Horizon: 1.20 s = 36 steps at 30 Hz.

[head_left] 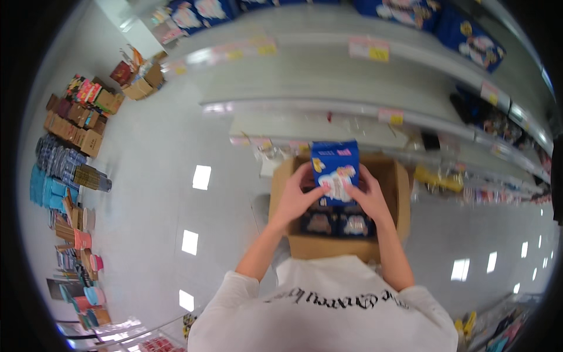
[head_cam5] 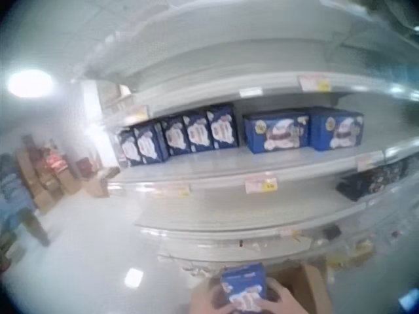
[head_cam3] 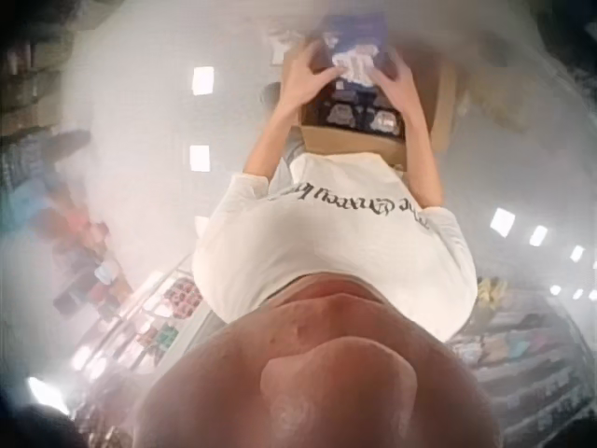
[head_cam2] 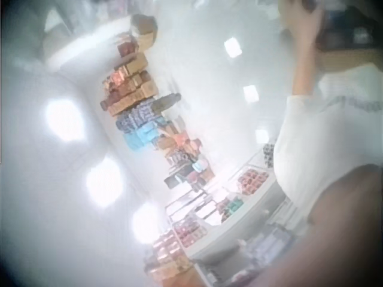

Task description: The person repeatedly takes blue packages from a cardboard box and places them onto a refrigerated shelf in a store. The person handles the packages one by one, arranging them in a row on the shelf.

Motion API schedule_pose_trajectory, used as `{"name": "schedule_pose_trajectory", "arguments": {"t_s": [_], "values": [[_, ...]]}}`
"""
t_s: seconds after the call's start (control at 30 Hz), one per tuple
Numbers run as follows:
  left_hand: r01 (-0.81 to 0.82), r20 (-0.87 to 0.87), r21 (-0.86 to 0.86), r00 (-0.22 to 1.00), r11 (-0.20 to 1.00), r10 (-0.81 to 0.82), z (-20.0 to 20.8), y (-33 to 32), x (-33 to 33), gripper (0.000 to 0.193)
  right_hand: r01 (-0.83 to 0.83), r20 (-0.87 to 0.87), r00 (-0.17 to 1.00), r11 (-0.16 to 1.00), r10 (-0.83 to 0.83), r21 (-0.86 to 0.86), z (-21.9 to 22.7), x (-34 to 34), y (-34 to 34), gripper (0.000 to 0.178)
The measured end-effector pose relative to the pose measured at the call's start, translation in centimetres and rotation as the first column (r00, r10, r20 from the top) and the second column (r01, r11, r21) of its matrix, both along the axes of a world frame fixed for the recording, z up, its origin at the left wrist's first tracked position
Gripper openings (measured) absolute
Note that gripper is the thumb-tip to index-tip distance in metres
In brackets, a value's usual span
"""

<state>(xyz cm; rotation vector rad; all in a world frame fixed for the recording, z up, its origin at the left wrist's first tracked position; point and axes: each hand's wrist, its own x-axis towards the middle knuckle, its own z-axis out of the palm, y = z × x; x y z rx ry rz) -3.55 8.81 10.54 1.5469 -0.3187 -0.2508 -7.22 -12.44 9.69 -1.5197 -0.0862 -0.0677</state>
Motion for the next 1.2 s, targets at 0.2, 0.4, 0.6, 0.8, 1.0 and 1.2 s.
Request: {"name": "schedule_pose_trajectory", "arguments": {"t_s": [0.2, 0.4, 0.6, 0.8, 1.0, 1.2], "values": [[-0.094, 0.679, 0.048, 0.733, 0.994, 0.036, 9.4, 2.3, 4.6, 0.058, 0.144, 0.243, 0.969, 0.883, -0.036, -0.446, 12.7, 2.9, 0.1, 0.068], [-0.537, 0.838, -0.172, 0.361, 0.826, 0.409, 20.1, 6.2, 18.9, 0.043, 0.119, 0.308, 0.95, 0.968, -0.047, -0.22, 23.9, 11.0, 1.1, 0.057], [-0.836, 0.953, 0.095, 0.233, 0.54, 0.192, 23.5, 10.2, 30.3, 0.057, -0.015, 0.037, 0.999, 0.913, 0.033, -0.408, 31.2, 21.7, 5.2, 0.078], [-0.739, 0.824, 0.448, 0.56, 0.502, 0.088, 23.8, 9.7, 30.9, 0.071, 0.029, 0.154, 0.987, 0.869, 0.055, -0.494, 31.2, 30.4, 7.7, 0.07], [-0.698, 0.797, 0.51, 0.603, 0.503, 0.028, 23.9, 10.1, 30.8, 0.067, 0.111, 0.333, 0.94, 0.853, 0.077, -0.51, 28.6, 38.7, 9.7, 0.056], [-0.701, 0.793, 0.503, 0.607, 0.506, 0.053, 24.0, 9.7, 30.4, 0.066, 0.384, 0.418, 0.908, 0.401, -0.002, -0.832, 28.6, 41.5, 11.1, 0.056]]}}
